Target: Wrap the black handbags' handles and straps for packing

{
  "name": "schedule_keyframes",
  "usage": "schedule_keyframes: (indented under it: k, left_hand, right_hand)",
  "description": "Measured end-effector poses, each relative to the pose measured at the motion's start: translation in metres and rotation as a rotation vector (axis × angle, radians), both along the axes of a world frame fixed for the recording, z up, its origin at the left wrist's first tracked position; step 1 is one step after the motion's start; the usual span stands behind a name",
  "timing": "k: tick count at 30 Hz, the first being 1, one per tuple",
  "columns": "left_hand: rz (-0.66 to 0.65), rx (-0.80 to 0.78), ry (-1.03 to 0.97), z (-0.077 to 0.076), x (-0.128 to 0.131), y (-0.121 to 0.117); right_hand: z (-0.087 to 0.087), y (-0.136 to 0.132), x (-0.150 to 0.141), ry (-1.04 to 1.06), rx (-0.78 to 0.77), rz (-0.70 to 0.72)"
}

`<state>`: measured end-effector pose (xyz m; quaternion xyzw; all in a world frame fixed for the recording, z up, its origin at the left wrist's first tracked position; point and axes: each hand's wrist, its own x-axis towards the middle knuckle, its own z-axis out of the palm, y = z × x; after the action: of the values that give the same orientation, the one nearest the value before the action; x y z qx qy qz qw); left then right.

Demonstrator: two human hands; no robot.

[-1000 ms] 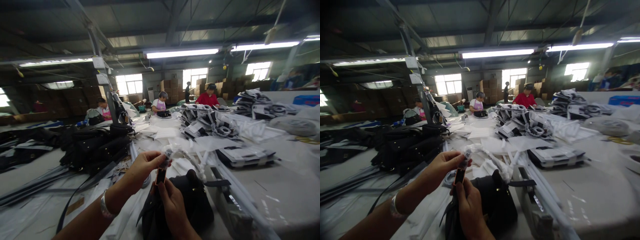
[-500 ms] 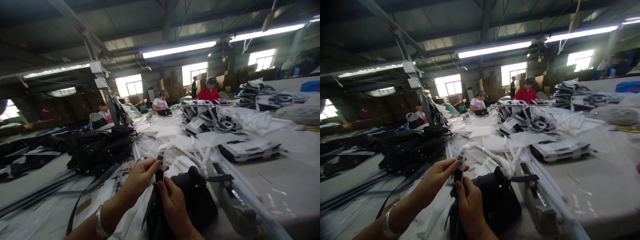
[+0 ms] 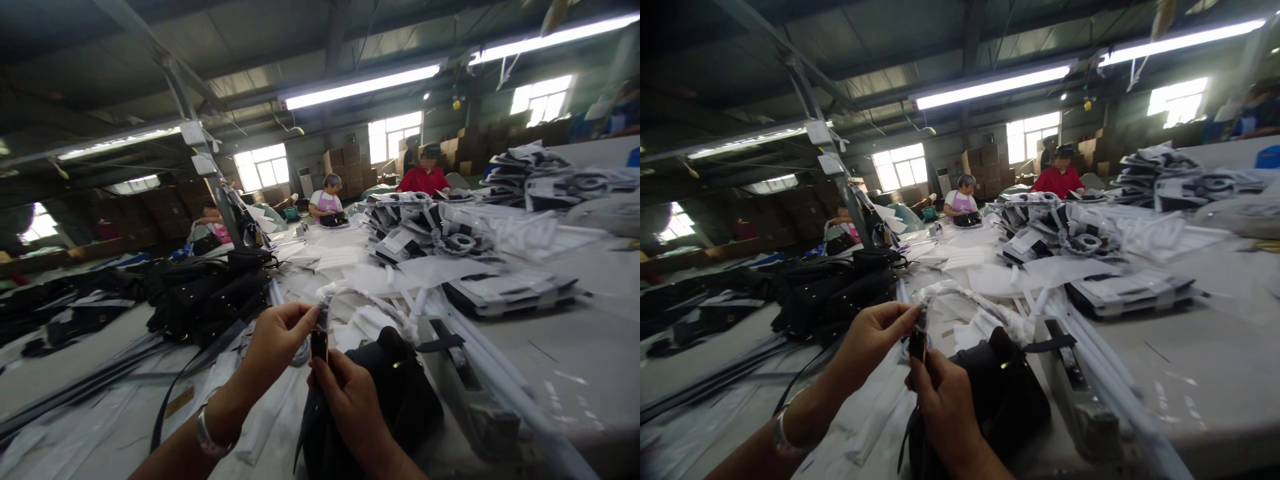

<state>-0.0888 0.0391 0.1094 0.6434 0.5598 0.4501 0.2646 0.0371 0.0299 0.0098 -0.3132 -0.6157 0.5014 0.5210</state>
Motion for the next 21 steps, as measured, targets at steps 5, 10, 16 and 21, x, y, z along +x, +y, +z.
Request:
schedule_keyframes:
  k: [5,10,16,21]
  left_hand:
    - [-0.020,0.016,0.192,-0.002,-0.002,-0.005]
    - [-0.107,0.002,0.230,-0.006,-0.004,-0.010]
    - [0.041,0.219,0.363,-0.013,-0.006,-0.011]
    - [0.026,0.415,0.579,-0.016,-0.008,-0.008]
  right_hand:
    - [-0.001,0.001,0.002,0.022,-0.030,-0.012]
    - [-0.002,0.003,0.004,0.033,-0.049,-0.006]
    - [-0.005,0.005,0.006,0.039,-0.026,0.021]
    - [-0.005,0.006,0.007,0.032,-0.022,0.023]
